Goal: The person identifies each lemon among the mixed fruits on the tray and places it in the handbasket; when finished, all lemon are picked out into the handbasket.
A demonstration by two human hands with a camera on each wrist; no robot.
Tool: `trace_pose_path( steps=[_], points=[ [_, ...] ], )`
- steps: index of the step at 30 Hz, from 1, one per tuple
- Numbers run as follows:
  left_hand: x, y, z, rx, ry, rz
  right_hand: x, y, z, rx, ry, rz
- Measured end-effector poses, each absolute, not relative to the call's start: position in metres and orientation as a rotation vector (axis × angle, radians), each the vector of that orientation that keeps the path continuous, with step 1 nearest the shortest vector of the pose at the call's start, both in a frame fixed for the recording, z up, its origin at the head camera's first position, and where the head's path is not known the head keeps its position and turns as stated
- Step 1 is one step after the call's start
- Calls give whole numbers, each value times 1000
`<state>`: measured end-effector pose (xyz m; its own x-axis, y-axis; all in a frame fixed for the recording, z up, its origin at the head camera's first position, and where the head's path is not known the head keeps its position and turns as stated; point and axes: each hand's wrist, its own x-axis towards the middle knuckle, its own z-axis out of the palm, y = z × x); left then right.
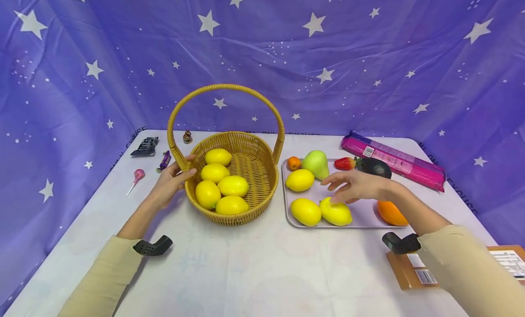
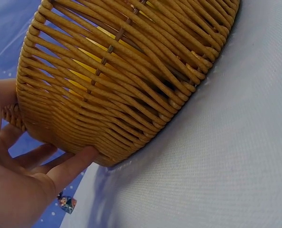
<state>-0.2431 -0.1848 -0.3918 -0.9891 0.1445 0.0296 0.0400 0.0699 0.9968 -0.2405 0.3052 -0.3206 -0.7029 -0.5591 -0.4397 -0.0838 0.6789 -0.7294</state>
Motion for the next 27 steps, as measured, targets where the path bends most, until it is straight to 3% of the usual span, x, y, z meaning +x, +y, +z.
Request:
trace_pose_path(
  steps=[15, 27],
  points=[
    [-243, -185, -392, 192, 2225, 2096, -229, 309, -336, -423, 2251, -877],
    [-243, -185, -392, 199, 2225, 2088, -252, 280, -285, -653, 2355, -911]
  ],
)
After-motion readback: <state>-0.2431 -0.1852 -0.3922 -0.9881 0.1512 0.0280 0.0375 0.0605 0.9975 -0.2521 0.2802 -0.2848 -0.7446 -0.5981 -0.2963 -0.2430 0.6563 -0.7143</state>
